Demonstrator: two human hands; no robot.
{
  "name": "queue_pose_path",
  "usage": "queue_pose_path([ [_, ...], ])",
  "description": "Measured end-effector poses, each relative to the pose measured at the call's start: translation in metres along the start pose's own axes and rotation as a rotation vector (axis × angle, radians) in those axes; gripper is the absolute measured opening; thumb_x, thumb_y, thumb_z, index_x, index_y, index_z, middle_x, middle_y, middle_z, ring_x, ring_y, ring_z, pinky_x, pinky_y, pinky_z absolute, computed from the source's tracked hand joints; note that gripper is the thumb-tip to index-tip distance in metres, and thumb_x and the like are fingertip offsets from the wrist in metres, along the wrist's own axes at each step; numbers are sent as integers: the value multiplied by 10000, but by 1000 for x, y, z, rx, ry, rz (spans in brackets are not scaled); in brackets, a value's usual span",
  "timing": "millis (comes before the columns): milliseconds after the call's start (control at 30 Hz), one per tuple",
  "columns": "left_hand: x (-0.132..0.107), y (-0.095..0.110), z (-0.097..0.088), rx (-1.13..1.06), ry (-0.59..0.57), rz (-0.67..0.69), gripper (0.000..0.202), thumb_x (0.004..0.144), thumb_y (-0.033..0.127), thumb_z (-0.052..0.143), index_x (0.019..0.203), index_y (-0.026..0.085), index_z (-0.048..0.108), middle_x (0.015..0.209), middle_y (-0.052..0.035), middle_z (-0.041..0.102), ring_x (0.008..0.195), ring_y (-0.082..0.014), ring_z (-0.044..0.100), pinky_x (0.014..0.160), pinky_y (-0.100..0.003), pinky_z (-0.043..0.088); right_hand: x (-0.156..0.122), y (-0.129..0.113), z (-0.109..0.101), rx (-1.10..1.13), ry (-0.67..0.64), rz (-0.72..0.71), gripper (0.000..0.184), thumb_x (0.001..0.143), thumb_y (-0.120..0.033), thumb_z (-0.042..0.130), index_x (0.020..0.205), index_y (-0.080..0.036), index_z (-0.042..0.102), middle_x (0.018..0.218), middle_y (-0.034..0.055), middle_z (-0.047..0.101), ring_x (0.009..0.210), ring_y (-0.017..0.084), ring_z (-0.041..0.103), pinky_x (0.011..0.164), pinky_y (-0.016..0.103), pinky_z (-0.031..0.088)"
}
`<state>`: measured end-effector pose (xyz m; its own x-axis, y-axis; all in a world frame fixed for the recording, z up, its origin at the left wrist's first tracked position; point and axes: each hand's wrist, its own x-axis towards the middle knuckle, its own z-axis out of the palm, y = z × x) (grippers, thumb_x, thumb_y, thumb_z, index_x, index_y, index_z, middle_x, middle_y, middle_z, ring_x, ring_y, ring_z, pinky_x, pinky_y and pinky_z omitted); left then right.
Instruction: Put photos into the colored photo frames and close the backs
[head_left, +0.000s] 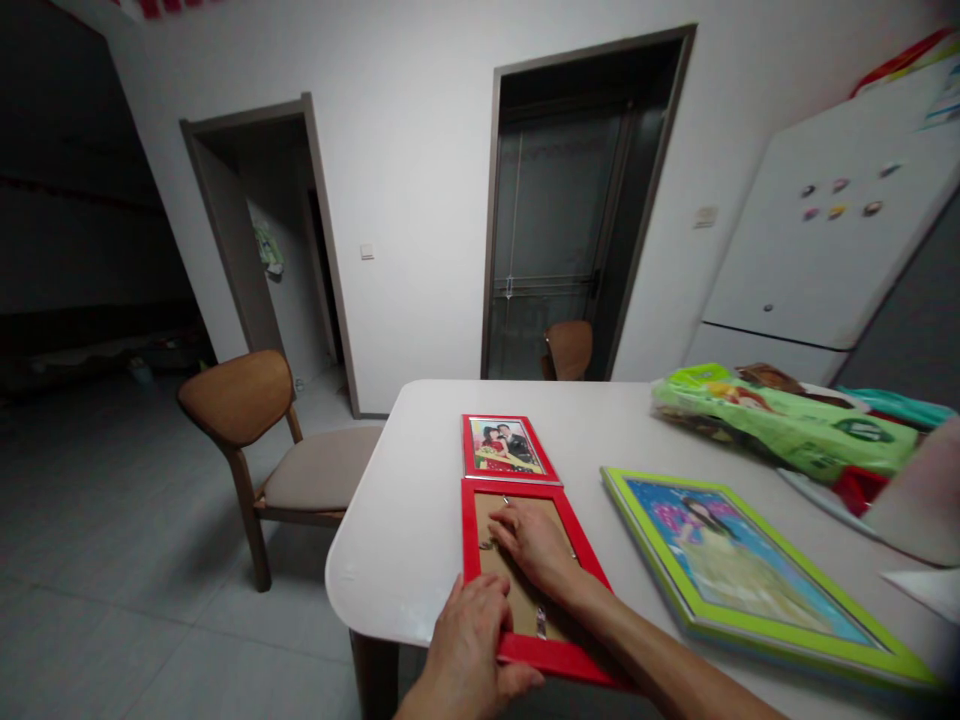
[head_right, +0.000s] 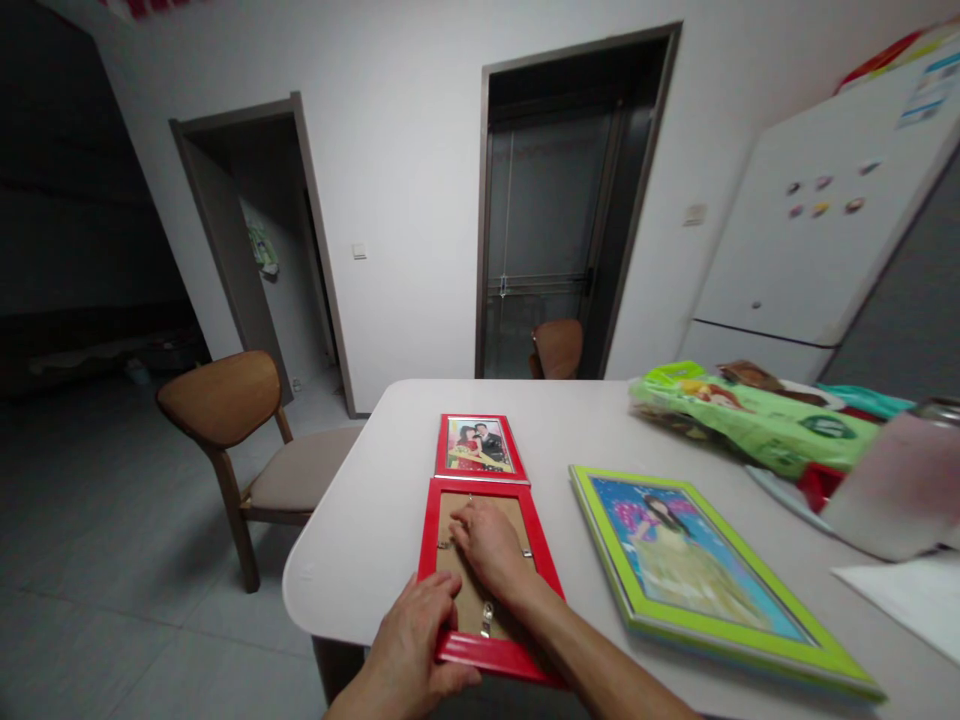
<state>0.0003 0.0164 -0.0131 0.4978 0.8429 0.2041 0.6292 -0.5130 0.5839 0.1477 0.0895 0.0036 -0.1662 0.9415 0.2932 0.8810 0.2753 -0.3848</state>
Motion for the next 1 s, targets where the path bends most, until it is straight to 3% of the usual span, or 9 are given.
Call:
queue_pose_path([
  [100, 0, 0, 1, -2, -14, -11, 551, 477, 341, 752, 958, 153, 562, 1194, -117, 478, 1115, -261, 405, 974, -449, 258, 14, 16, -1, -59, 36, 178, 246, 757, -314, 424, 756, -179, 629, 762, 59, 627, 699, 147, 544, 595, 229, 340],
  [300, 1, 6, -5, 17, -23, -28, 715, 462, 310, 757, 1095, 119, 485, 1155, -167, 501, 1095, -290, 425, 965, -477, 264, 32, 33, 8, -73, 67, 330, 224, 735, -316, 445, 755, -163, 608, 753, 99, 636, 698, 182, 565, 548, 247, 331],
  [433, 4, 14, -2, 96, -67, -20, 710, 467, 261, 744, 1104, 107, 470, 1173, -185, 479, 1106, -316, 406, 969, -532, 211, 34, 31, 4, 0, 89, 323, 229, 724, -306, 449, 717, -140, 607, 715, 99, 642, 676, 179, 573, 551, 246, 353],
  [600, 12, 18, 20, 183, -118, 39, 626, 482, 228, 720, 1051, 95, 497, 1227, -201, 413, 1147, -331, 344, 973, -544, 187, 13, 37, -26, 177, 146, 205, 302, 769, -321, 357, 785, -154, 608, 815, 57, 652, 745, 144, 578, 660, 229, 408],
  [667, 12, 17, 21, 178, -83, 84, 574, 511, 183, 684, 1045, 100, 494, 1197, -192, 452, 1126, -323, 378, 963, -538, 223, -6, 46, -41, 358, 215, 218, 319, 762, -340, 362, 870, -151, 595, 889, 69, 638, 804, 155, 573, 705, 249, 420],
  [800, 10, 23, -1, 24, 72, 215, 344, 605, 170, 589, 941, 159, 516, 1149, -143, 507, 1077, -287, 443, 940, -522, 275, -56, 49, -56, 853, 358, 463, 381, 717, -407, 423, 959, -149, 565, 861, 85, 631, 745, 170, 578, 641, 281, 445],
  [900, 13, 44, -16, -277, 259, 150, 193, 698, 258, 524, 875, 182, 502, 1127, -131, 516, 1048, -260, 473, 876, -443, 381, -81, 18, -41, 1243, 266, 540, 405, 699, -463, 448, 931, -155, 571, 742, 65, 632, 625, 151, 575, 567, 276, 442],
  [1000, 14, 71, -13, -633, 362, 69, 186, 725, 366, 497, 800, 197, 478, 1148, -120, 498, 1036, -250, 483, 834, -381, 421, -88, -25, -23, 1610, 127, 518, 399, 691, -487, 471, 889, -155, 570, 679, 46, 621, 585, 139, 570, 525, 259, 434],
])
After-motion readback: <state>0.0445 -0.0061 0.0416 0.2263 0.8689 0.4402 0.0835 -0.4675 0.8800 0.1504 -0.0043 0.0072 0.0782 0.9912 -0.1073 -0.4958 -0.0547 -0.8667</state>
